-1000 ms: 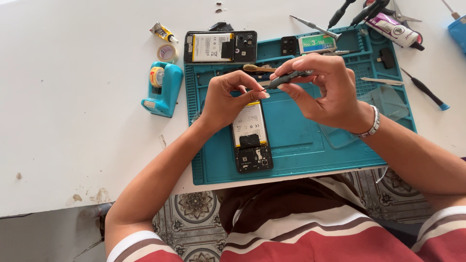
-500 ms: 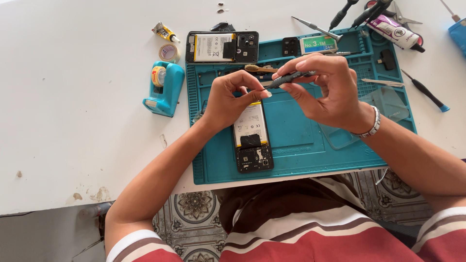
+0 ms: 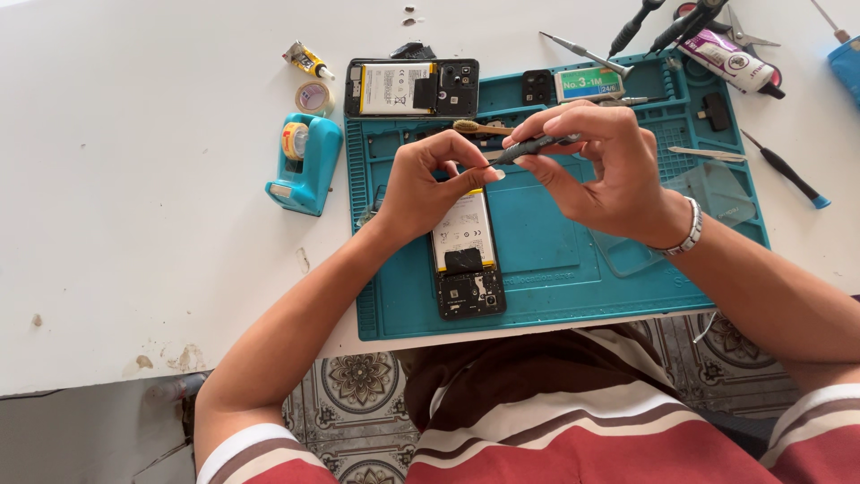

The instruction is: The person repairs a smartphone on a teal repair mat. They unscrew and pry components from the opened phone body with a screwdriver and fingers, reposition the phone, work on its parts, and finally brush the phone's surface with a toothbrush.

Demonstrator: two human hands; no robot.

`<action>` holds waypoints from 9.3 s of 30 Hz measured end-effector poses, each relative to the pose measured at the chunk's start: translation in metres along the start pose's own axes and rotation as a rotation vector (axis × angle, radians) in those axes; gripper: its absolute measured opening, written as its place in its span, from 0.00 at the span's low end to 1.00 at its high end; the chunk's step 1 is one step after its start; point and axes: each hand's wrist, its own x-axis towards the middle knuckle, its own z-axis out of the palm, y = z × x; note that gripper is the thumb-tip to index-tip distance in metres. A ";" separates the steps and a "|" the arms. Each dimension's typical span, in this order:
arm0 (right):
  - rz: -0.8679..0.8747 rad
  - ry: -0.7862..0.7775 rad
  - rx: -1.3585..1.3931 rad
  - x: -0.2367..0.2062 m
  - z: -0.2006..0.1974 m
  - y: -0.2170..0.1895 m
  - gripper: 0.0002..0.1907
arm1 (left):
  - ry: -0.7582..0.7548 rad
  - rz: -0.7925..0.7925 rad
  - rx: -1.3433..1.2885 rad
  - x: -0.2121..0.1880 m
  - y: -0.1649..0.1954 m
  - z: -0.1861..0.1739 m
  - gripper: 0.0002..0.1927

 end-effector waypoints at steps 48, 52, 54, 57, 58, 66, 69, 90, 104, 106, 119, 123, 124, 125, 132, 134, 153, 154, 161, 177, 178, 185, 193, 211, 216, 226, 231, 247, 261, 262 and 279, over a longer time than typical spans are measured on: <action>0.073 -0.318 0.158 -0.017 0.124 0.018 0.29 | -0.245 0.361 0.555 -0.033 -0.059 -0.061 0.12; 0.070 -0.330 0.184 -0.016 0.126 0.019 0.29 | -0.247 0.365 0.553 -0.032 -0.058 -0.062 0.11; 0.077 -0.334 0.196 -0.016 0.126 0.020 0.28 | -0.249 0.363 0.550 -0.031 -0.059 -0.062 0.11; 0.086 -0.342 0.198 -0.014 0.126 0.019 0.27 | -0.248 0.355 0.549 -0.031 -0.059 -0.063 0.11; 0.089 -0.350 0.191 -0.013 0.126 0.019 0.26 | -0.248 0.356 0.551 -0.031 -0.059 -0.063 0.11; -0.069 -0.386 0.253 -0.004 0.120 0.010 0.28 | -0.252 0.364 0.559 -0.033 -0.052 -0.062 0.13; -0.049 -0.416 0.274 -0.006 0.115 0.008 0.29 | -0.247 0.371 0.557 -0.034 -0.049 -0.060 0.13; -0.046 -0.495 0.152 -0.004 0.097 0.003 0.29 | -0.259 0.359 0.600 -0.027 -0.048 -0.051 0.14; 0.058 -0.401 0.326 -0.010 0.108 0.012 0.25 | -0.251 0.357 0.546 -0.032 -0.050 -0.057 0.12; 0.046 -0.391 0.295 -0.011 0.112 0.015 0.26 | -0.259 0.345 0.549 -0.034 -0.052 -0.059 0.11; 0.410 -0.272 0.491 -0.012 0.122 0.032 0.25 | -0.263 0.349 0.468 -0.034 -0.062 -0.063 0.13; 0.224 -0.056 0.356 0.003 0.083 0.041 0.24 | -0.214 0.085 0.064 -0.029 -0.059 -0.063 0.10; 0.185 -0.029 0.301 0.005 0.071 0.044 0.24 | -0.233 0.081 -0.096 -0.026 -0.058 -0.061 0.13; 0.184 -0.012 0.279 0.004 0.065 0.044 0.24 | -0.252 0.074 -0.254 -0.024 -0.056 -0.058 0.16; 0.288 0.035 0.325 -0.011 0.028 0.043 0.26 | -0.213 0.014 -0.003 -0.009 -0.026 -0.024 0.12; 0.258 0.031 0.327 -0.014 0.020 0.043 0.26 | -0.216 0.016 -0.018 -0.005 -0.019 -0.017 0.12; 0.186 0.052 0.247 -0.008 -0.018 0.016 0.26 | -0.172 0.073 0.120 0.006 0.014 0.008 0.06; 0.176 0.047 0.227 -0.008 -0.020 0.015 0.27 | -0.163 0.078 0.130 0.007 0.014 0.010 0.06; 0.145 0.017 0.163 -0.007 -0.023 0.009 0.28 | -0.143 0.054 0.157 0.007 0.015 0.014 0.07; 0.118 0.003 0.116 -0.002 -0.019 0.010 0.28 | -0.148 0.059 0.158 0.010 0.016 0.007 0.07; 0.112 0.011 0.112 -0.002 -0.019 0.010 0.29 | -0.146 0.060 0.167 0.010 0.016 0.007 0.07; 0.112 -0.003 0.088 -0.001 -0.018 0.010 0.29 | -0.153 0.032 0.180 0.010 0.017 0.007 0.07; 0.097 0.009 0.090 -0.006 -0.013 0.012 0.29 | -0.147 0.039 0.180 0.008 0.014 0.007 0.07; 0.061 -0.036 0.056 -0.011 -0.010 0.021 0.29 | -0.162 0.075 0.163 0.010 0.002 0.008 0.06; 0.043 -0.044 0.041 -0.005 -0.001 0.025 0.29 | -0.201 0.120 0.231 0.013 0.000 -0.003 0.13; -0.030 0.008 -0.024 0.010 0.034 0.053 0.30 | -0.416 0.201 0.886 0.008 -0.021 -0.067 0.74; 0.026 -0.081 0.134 0.000 0.068 0.074 0.30 | -0.437 0.104 0.981 0.008 -0.053 -0.088 0.79; 0.046 -0.350 0.254 -0.011 0.142 0.077 0.30 | -0.513 0.006 0.924 -0.015 -0.094 -0.121 0.71; 0.073 -0.349 0.216 -0.011 0.152 0.071 0.27 | -0.532 0.002 0.923 -0.023 -0.100 -0.127 0.72; 0.067 -0.349 0.214 -0.010 0.152 0.071 0.27 | -0.530 0.010 0.923 -0.023 -0.101 -0.127 0.72; 0.223 -0.516 0.103 -0.005 0.153 0.057 0.10 | -0.536 0.023 0.937 -0.024 -0.102 -0.128 0.73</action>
